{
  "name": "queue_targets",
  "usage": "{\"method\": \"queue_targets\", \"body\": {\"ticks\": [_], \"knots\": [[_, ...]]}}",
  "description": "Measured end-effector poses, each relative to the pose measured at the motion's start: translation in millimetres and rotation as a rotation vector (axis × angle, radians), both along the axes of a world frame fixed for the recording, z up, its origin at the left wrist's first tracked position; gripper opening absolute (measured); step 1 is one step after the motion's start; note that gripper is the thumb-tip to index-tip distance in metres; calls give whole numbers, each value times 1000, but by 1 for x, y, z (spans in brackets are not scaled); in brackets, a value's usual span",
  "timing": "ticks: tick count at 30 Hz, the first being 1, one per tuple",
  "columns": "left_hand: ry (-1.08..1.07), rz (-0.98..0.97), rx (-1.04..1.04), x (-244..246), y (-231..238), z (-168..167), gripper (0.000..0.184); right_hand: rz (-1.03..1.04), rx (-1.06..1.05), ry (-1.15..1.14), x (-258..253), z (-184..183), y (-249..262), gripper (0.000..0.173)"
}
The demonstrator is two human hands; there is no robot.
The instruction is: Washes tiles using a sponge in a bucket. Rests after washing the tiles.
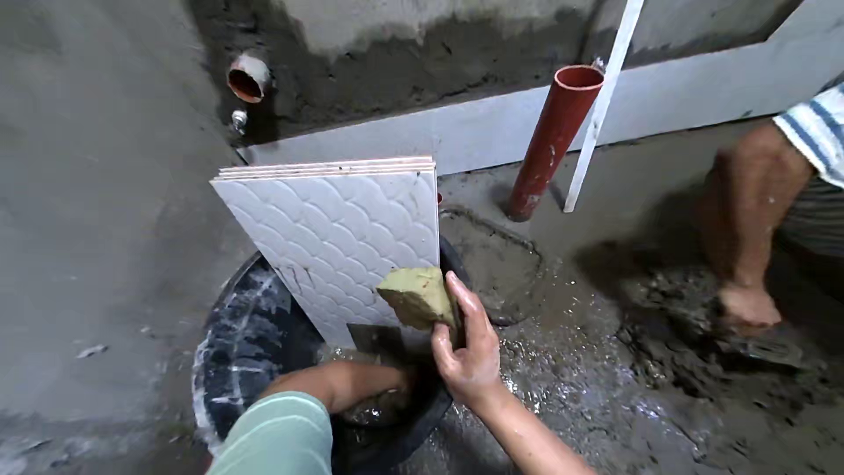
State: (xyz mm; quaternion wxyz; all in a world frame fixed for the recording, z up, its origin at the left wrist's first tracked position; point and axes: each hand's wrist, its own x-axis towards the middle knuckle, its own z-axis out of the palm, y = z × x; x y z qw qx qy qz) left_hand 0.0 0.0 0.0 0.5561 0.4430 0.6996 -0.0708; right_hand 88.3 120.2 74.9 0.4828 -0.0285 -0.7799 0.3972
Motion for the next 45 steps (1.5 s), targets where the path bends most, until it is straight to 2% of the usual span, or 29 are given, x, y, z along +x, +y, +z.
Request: {"method": "queue_targets", "body": {"ticks": [1, 3, 5, 8, 11, 13, 15, 18, 20, 22, 24, 26, 30, 31, 33, 35, 37, 40, 43, 45], "knots": [[-33, -46, 65, -14, 0, -9, 41, -2, 2, -3, 0, 0, 0, 48], [28, 88, 73, -16, 2, 0, 34, 2, -1, -13, -1, 1, 0, 49], [110, 221, 173, -22, -6, 12, 34, 16, -7, -24, -2, 1, -2, 51], [184, 423, 303, -30, -11, 57, 42, 39, -13, -60, 2, 4, 1, 53], [332, 527, 388, -29, -16, 116, 43, 41, -30, -48, 2, 7, 1, 52], [479, 626, 569, -33, -24, 148, 43, 31, -41, -20, 1, 6, 1, 51], [679, 715, 850, -48, -28, 171, 41, 20, -37, -16, 1, 5, -1, 50], [914, 617, 1255, -84, -15, 210, 45, 24, -21, -20, 0, 3, -1, 51], [958, 486, 1389, -101, 2, 228, 45, 21, -19, -18, 0, 3, -2, 51], [1027, 340, 1439, -110, 21, 225, 45, 22, -12, -7, -1, 2, -1, 51], [1204, 201, 1492, -117, 37, 206, 41, 29, -10, 0, -2, 2, -1, 51], [1377, 150, 1573, -121, 47, 187, 38, 35, -16, 7, -3, 3, -2, 51], [1515, 68, 1701, -121, 48, 145, 61, 48, -2, 12, -2, 2, 0, 50], [1527, -2, 1722, -125, 43, 135, 59, 56, 6, 12, -2, 2, 0, 51], [1520, -171, 1718, -138, 24, 125, 44, 65, 17, 13, -3, 2, 0, 50], [1540, -255, 1676, -156, -3, 121, 37, 63, 21, 5, -3, 3, -1, 50], [1585, -137, 1629, -168, -30, 112, 39, 60, 24, 3, -3, 4, -1, 50], [1615, 264, 1547, -166, -52, 94, 48, 47, 18, 10, -2, 3, -1, 50], [1477, 706, 1421, -141, -55, 82, 58, 48, 16, 0, 1, 4, -1, 50], [1328, 980, 1299, -122, -50, 87, 66, 45, 22, 0, 2, 4, -1, 50]]}}
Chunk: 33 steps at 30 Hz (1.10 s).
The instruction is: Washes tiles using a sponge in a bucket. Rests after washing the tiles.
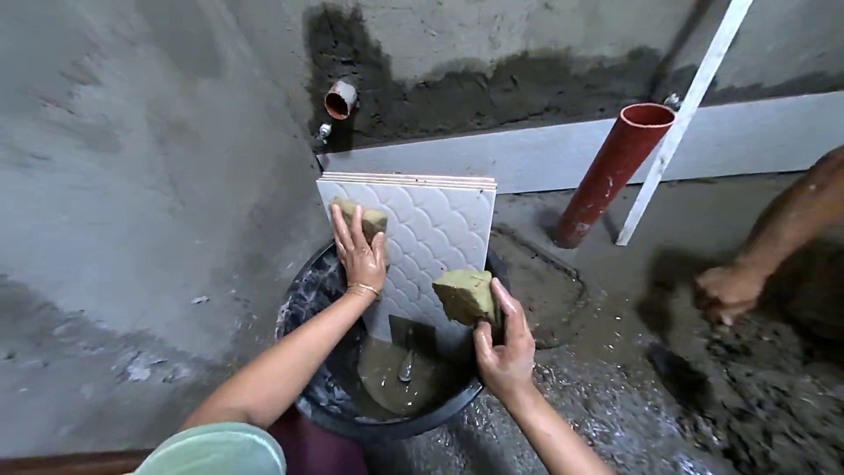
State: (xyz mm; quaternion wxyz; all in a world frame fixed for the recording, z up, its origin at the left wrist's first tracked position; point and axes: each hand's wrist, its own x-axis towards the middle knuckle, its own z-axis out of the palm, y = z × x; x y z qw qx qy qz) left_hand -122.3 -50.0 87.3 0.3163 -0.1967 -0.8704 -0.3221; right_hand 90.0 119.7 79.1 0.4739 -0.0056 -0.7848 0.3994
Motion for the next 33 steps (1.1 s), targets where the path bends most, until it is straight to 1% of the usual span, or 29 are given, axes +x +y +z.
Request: {"method": "queue_targets", "body": {"ticks": [2, 3, 4, 5, 6, 9, 10, 11, 12, 13, 14, 15, 16, 17, 18, 19, 20, 21, 22, 23, 24, 26, 28, 29, 30, 31, 32, 33], "knots": [[-196, 59, 126, 12, 11, 9, 70, 3, -2, 5, 0, 0, 1, 49], [-253, 77, 184, 19, 20, 13, 72, 6, -5, 6, 0, 0, 1, 49], [-280, 71, 225, 28, 31, 18, 73, 13, -11, 15, 0, 0, 1, 49], [-254, 31, 217, 38, 42, 19, 72, 22, -21, 33, 0, 0, 1, 49], [-179, -37, 144, 47, 52, 14, 71, 32, -33, 54, -1, -1, 1, 49], [28, -318, -200, 63, 68, -10, 65, 31, -66, 91, -1, -2, 1, 49], [64, -416, -310, 64, 68, -17, 67, 30, -69, 100, -1, -3, 1, 50], [54, -504, -426, 63, 66, -20, 66, 36, -70, 109, -1, -3, 0, 50], [50, -593, -528, 60, 61, -19, 61, 42, -69, 115, -2, -3, 1, 50], [88, -695, -590, 54, 52, -20, 51, 51, -65, 112, -2, -3, 1, 49], [181, -780, -615, 46, 40, -23, 40, 54, -58, 107, -1, -4, 1, 49], [276, -829, -646, 37, 24, -27, 38, 58, -49, 102, -2, -4, 2, 48], [339, -820, -712, 27, 4, -31, 44, 62, -41, 97, -2, -5, 2, 48], [357, -770, -783, 17, -19, -32, 51, 66, -37, 96, -2, -5, 1, 47], [340, -693, -821, 8, -42, -34, 54, 67, -38, 99, -2, -6, 1, 47], [281, -599, -798, 1, -62, -32, 52, 66, -38, 102, -3, -6, 2, 46], [177, -468, -729, -2, -77, -26, 45, 64, -39, 102, -3, -6, 2, 45], [10, -291, -631, -1, -84, -14, 38, 61, -39, 97, -3, -5, 3, 45], [-196, -113, -497, -1, -83, 4, 42, 56, -40, 89, -3, -5, 2, 45], [-333, 17, -347, -4, -76, 18, 50, 52, -44, 81, -3, -3, 1, 45], [-419, 102, -213, -4, -67, 25, 57, 52, -46, 71, -3, -3, 0, 45], [-543, 203, 3, 0, -47, 24, 62, 49, -43, 59, -2, -1, 0, 46], [-651, 253, 91, 8, -33, 16, 62, 36, -47, 55, -2, 0, -1, 46], [-733, 273, 89, 13, -30, 10, 64, 31, -43, 52, -2, 0, -1, 46], [-856, 297, 41, 17, -29, 3, 67, 32, -38, 47, -1, 0, -1, 46], [-1014, 314, -81, 21, -29, -6, 69, 33, -35, 45, -1, 0, -1, 46], [-1177, 291, -283, 21, -30, -18, 66, 35, -30, 44, 0, 1, -1, 45], [-1309, 224, -537, 18, -28, -32, 58, 36, -27, 44, 0, 2, 0, 45]]}}
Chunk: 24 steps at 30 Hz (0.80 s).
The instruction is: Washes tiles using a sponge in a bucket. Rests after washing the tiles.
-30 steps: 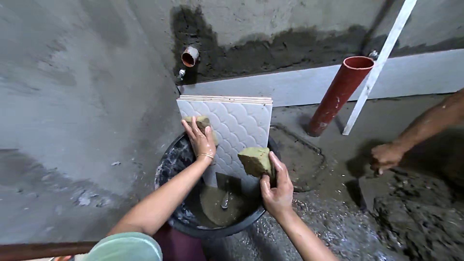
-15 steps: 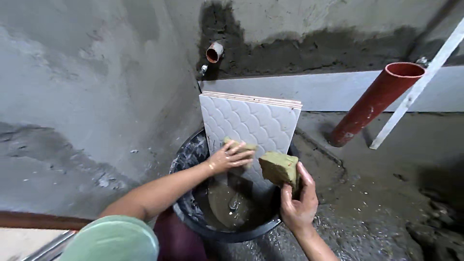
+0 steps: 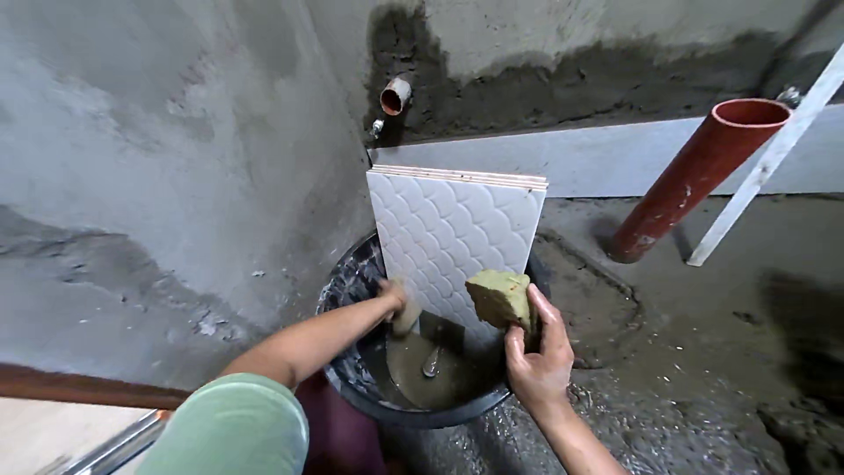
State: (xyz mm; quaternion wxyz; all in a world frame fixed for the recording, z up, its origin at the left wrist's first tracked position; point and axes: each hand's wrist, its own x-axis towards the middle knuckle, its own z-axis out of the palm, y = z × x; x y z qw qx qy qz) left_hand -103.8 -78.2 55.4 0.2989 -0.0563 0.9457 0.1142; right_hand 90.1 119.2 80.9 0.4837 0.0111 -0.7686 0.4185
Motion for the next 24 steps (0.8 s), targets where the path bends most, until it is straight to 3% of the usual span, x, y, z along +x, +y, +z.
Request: {"method": "queue_targets", "body": {"ticks": [3, 7, 11, 12, 14, 16, 19, 21, 24], "knots": [[-298, -359, -205, -10, -3, -60, 37, -2, 12, -3, 2, 0, 0, 44], [-459, -555, -344, -2, -16, -134, 43, 12, 35, -9, 3, -2, 0, 42], [-454, -867, -316, 42, -17, -140, 35, 22, 17, 6, 1, -4, 1, 41], [-472, -889, -321, 43, -13, -147, 34, 31, 12, 10, 0, -4, 2, 40], [-533, -739, -313, 32, -4, -158, 40, 43, 6, 9, -2, -6, 3, 39], [-565, -632, -241, 20, 5, -130, 36, 40, 3, -2, -3, -6, 2, 40], [-468, -656, -178, 3, 13, -40, 40, 35, 21, -33, -2, -3, 2, 41], [-239, -720, -90, 2, 11, 36, 49, 26, 43, -64, -1, -1, 1, 42], [226, -596, 83, 9, 0, 118, 69, 24, 87, -133, 0, 0, 1, 43]]}}
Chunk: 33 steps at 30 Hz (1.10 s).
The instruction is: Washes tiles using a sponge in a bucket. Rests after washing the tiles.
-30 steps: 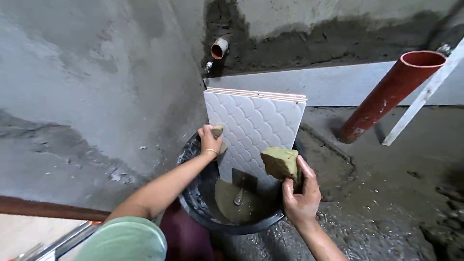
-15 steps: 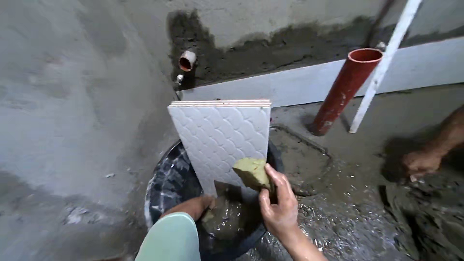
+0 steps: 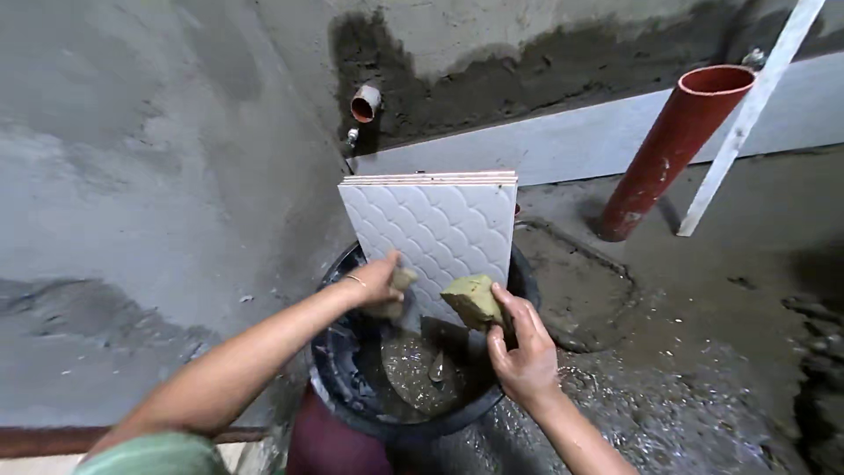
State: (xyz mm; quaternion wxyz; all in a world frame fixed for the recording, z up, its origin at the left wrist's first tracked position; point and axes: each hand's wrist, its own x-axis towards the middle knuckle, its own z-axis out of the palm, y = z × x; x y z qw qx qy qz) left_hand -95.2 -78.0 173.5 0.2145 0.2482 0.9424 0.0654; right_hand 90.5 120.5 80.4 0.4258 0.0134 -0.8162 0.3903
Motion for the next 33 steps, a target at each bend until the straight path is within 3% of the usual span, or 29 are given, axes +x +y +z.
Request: {"method": "queue_targets", "body": {"ticks": [2, 4, 6, 9, 11, 14, 15, 17, 19, 23, 26, 28, 30, 33], "knots": [[287, 92, 208, 0, -4, 33, 69, 4, 6, -13, 0, 1, 1, 44], [528, 127, 400, -6, -1, 44, 64, 14, 11, -21, 0, 2, 2, 44], [724, 69, 541, -21, 1, 31, 58, 26, 21, -37, 1, 3, 3, 45], [934, -51, 697, -34, 7, -13, 49, 35, 14, -29, 1, 1, 4, 44], [891, -196, 661, -22, 11, -49, 41, 24, -10, -2, 1, -2, 3, 43], [652, -704, 479, 7, 13, -104, 15, 8, -23, 27, -1, -2, 2, 42], [542, -869, 419, 12, 14, -116, 15, 13, -20, 16, -1, -1, 2, 42], [439, -1081, 336, 11, 17, -127, 20, 16, -16, 12, -1, 0, 3, 42], [512, -1122, 341, 2, 13, -120, 22, 6, -16, 32, -2, -1, 4, 40], [769, -894, 412, -37, -15, -82, 30, -5, -6, 14, -3, -1, 4, 40], [917, -403, 481, -54, -38, -29, 45, 14, 19, -6, -2, -1, 4, 41], [979, -129, 592, -65, -45, -15, 53, 19, 31, -15, -3, 0, 4, 41], [911, 6, 588, -61, -46, -20, 53, 16, 39, -23, -4, 1, 3, 42], [595, 74, 225, -40, -45, -55, 46, 9, 47, -28, -3, 1, 3, 42]]}}
